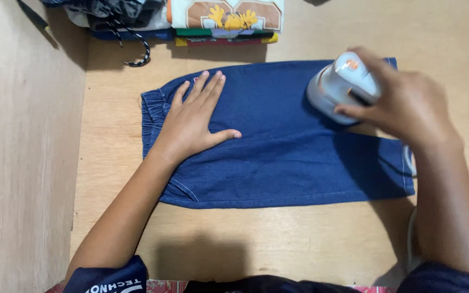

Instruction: Iron a small pair of blue denim pants using a hand-held mini iron.

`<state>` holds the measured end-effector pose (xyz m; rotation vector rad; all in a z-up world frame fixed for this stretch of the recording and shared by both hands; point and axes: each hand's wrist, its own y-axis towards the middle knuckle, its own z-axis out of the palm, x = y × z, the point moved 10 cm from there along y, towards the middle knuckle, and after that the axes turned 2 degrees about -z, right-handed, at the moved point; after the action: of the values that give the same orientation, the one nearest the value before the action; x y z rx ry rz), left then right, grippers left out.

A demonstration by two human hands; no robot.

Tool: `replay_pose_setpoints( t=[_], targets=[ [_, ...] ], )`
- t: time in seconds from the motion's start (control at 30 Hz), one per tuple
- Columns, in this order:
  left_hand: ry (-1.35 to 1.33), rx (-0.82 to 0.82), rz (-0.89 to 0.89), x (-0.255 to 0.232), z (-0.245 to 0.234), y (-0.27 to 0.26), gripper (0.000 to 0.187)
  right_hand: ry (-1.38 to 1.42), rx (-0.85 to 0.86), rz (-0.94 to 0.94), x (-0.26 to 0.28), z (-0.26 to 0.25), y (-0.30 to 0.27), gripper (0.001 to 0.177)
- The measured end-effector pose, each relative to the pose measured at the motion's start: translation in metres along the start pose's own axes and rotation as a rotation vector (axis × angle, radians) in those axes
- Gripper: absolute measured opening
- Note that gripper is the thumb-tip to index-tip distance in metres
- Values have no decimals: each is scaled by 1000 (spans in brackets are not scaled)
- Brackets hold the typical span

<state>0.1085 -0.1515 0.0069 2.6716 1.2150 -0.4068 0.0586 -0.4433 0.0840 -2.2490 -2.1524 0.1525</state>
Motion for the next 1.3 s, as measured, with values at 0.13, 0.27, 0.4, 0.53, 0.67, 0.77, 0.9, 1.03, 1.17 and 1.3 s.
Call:
replay_pose_setpoints(
  t=[0.13, 0.27, 0.4, 0.53, 0.67, 0.77, 0.9, 1.03, 1.17, 1.3],
  targets=[
    [-1, 4, 4, -2, 0, 0, 115, -65, -96, 120, -29, -8, -3, 102],
    [3, -3, -4, 1, 2, 0, 112, -136, -145, 124, -41, 1, -9, 108],
    [4, 14, -5, 1, 5, 1, 112, -136, -91, 155, -51, -4, -10, 103],
    [10, 6, 0, 1, 4, 1, 111, -134, -117, 202, -54, -7, -8, 105],
    [-3, 13, 0, 1, 6, 1, 111, -179, -188, 150, -60, -7, -12, 104],
    [-3, 14, -3, 2, 8, 2, 111, -212, -302, 126, -64, -16, -17, 95],
    [-1, 20, 2, 0, 7, 2, 111, -202, -317, 99, -35, -46, -23, 92],
    [2, 21, 0, -1, 4, 3, 111, 63, -219, -123, 29, -47, -16, 95],
    [-29, 21, -23, 0, 2, 2, 118, 147, -47, -412, 125, -33, 1, 96],
    [-120, -39, -8, 7, 1, 0, 133, 158, -51, -498, 169, -24, 22, 96]
  ],
)
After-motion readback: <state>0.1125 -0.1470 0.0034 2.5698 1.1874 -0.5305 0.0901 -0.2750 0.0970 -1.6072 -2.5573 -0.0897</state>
